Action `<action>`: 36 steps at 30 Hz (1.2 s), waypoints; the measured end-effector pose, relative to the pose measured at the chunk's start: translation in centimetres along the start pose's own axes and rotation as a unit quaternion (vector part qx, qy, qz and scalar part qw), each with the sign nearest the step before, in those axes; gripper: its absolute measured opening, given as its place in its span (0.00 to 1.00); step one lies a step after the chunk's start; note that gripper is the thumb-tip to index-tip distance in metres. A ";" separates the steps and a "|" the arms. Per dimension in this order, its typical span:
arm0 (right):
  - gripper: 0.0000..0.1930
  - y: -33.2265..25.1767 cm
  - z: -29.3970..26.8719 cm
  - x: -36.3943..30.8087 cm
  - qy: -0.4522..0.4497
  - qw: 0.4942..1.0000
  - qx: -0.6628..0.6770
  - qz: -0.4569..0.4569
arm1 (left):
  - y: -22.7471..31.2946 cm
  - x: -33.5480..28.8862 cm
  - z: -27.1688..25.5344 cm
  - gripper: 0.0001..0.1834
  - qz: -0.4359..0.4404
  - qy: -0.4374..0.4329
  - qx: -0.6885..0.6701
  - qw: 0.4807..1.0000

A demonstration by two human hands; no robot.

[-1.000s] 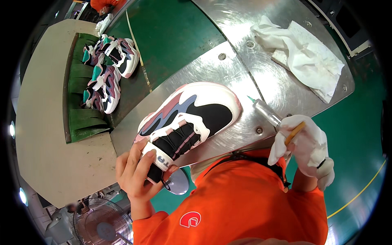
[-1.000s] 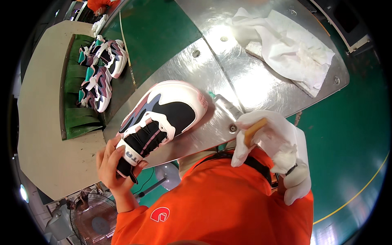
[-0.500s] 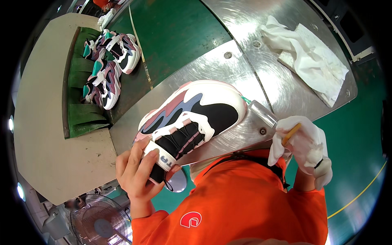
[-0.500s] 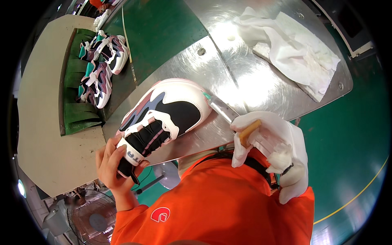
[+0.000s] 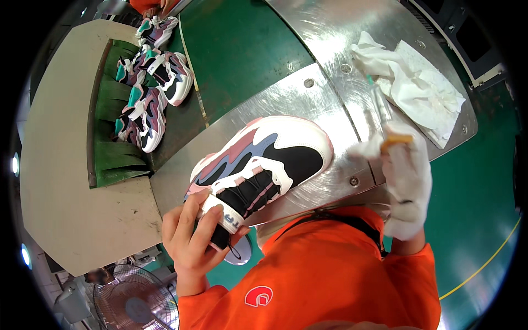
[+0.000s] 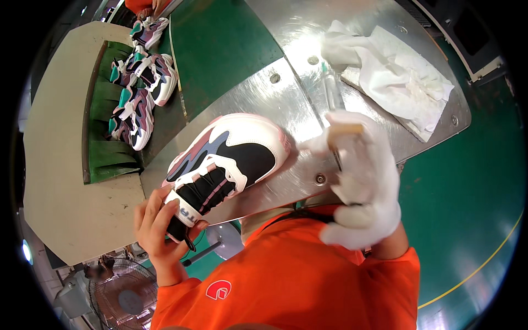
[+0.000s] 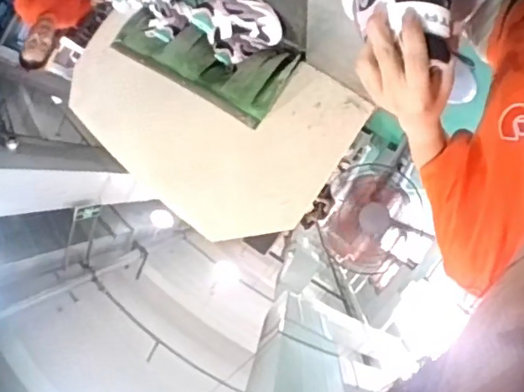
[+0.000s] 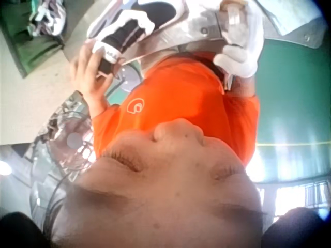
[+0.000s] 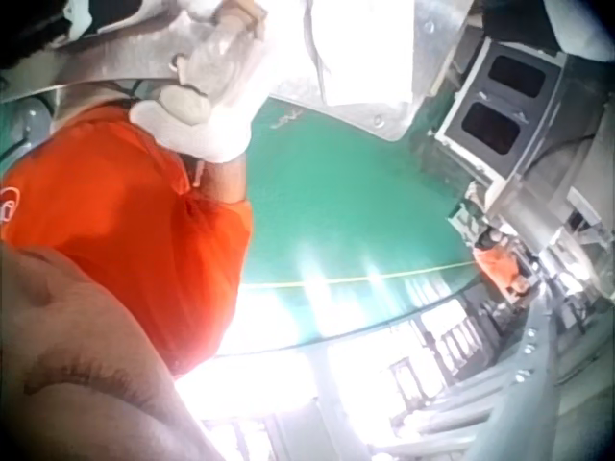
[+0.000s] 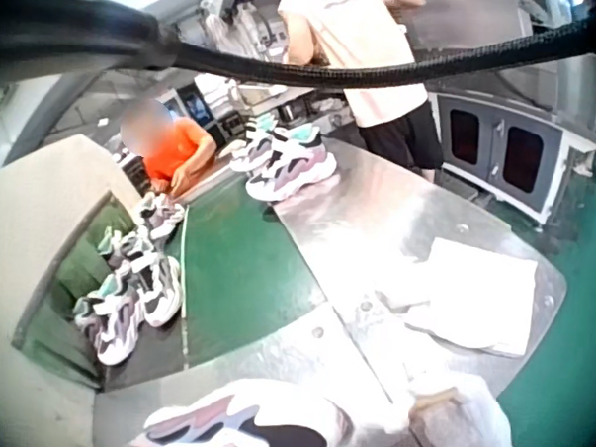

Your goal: The person uses a syringe to apply glue to the seams of a sneaker on a factory assembly line. They rotate the shoe to access different areas, then place it on the conveyor belt and pick up the next shoe to repeat the process.

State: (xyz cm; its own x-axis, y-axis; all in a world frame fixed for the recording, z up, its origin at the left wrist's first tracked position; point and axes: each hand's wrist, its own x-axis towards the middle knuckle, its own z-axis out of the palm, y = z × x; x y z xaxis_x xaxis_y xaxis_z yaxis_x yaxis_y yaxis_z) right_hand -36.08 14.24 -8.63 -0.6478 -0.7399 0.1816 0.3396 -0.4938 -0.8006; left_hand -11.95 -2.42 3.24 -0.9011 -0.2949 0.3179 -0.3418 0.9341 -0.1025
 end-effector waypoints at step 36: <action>0.34 0.4 3.2 4.3 0.186 0.750 -0.605 -0.190 | 1.2 -0.1 -0.1 0.31 0.034 -0.012 0.036 0.999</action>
State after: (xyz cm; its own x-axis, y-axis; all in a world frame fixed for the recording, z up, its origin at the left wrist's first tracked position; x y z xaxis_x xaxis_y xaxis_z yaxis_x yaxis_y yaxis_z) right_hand -36.49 9.42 -6.33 -0.7633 -0.3602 0.5364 -0.6399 0.3065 -0.7047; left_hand -12.29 -1.22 3.15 -0.9286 -0.2378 0.2849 -0.2979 0.9354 -0.1904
